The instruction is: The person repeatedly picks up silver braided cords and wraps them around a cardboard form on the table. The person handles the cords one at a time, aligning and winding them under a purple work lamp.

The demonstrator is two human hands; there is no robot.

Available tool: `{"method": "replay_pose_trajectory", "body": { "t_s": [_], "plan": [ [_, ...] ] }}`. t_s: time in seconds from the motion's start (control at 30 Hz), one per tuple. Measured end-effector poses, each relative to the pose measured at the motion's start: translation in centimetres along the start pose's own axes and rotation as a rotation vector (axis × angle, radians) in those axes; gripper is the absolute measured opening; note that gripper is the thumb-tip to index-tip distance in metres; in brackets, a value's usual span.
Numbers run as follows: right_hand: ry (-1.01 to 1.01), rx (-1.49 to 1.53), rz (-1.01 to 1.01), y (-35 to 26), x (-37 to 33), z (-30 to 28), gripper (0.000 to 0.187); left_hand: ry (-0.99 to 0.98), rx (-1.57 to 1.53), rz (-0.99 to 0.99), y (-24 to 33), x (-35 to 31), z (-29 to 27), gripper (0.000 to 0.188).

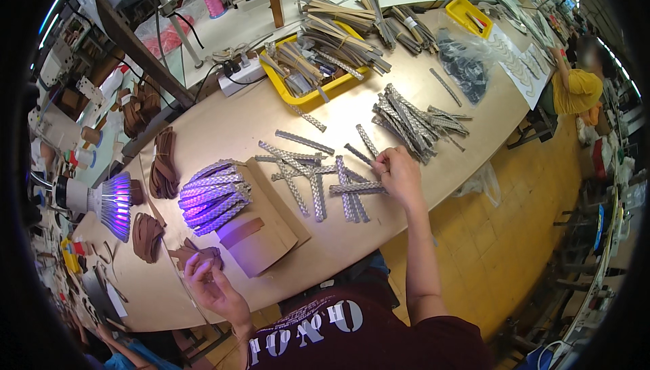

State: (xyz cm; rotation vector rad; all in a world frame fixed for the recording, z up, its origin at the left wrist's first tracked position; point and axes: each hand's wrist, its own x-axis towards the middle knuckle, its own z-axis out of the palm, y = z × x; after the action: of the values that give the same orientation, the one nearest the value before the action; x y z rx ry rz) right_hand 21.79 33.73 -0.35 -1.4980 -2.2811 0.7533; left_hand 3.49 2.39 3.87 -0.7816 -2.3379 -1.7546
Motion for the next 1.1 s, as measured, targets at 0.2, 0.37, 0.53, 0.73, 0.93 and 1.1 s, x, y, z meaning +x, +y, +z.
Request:
{"method": "replay_pose_trajectory", "body": {
  "t_s": [0.2,0.37,0.53,0.73,0.93,1.1],
  "plan": [
    [-0.128,0.466,0.103,0.4,1.3,-0.9,0.012,-0.013,-0.078,-0.011,0.5,-0.2,-0.1,0.014],
    [-0.118,0.664,-0.029,-0.6,2.1,-1.2,0.012,-0.112,-0.097,0.136,1.5,-0.1,-0.1,0.014],
    [-0.120,0.868,-0.005,-2.4,1.5,-1.6,0.018,-0.466,-0.222,0.087,3.3,-0.1,0.8,0.012],
    [-0.084,0.850,-0.046,-3.8,1.0,-1.1,0.025,-0.807,-0.338,0.085,4.5,0.1,4.1,0.018],
    [-0.209,0.892,-0.101,-5.5,-1.7,-2.3,0.037,-0.923,-0.337,-0.086,5.5,-0.9,7.5,0.037],
    [-0.449,0.870,-0.084,-7.2,-7.8,-2.3,0.049,-0.807,-0.691,-0.494,5.0,-1.6,10.0,0.045]
  ]
}}
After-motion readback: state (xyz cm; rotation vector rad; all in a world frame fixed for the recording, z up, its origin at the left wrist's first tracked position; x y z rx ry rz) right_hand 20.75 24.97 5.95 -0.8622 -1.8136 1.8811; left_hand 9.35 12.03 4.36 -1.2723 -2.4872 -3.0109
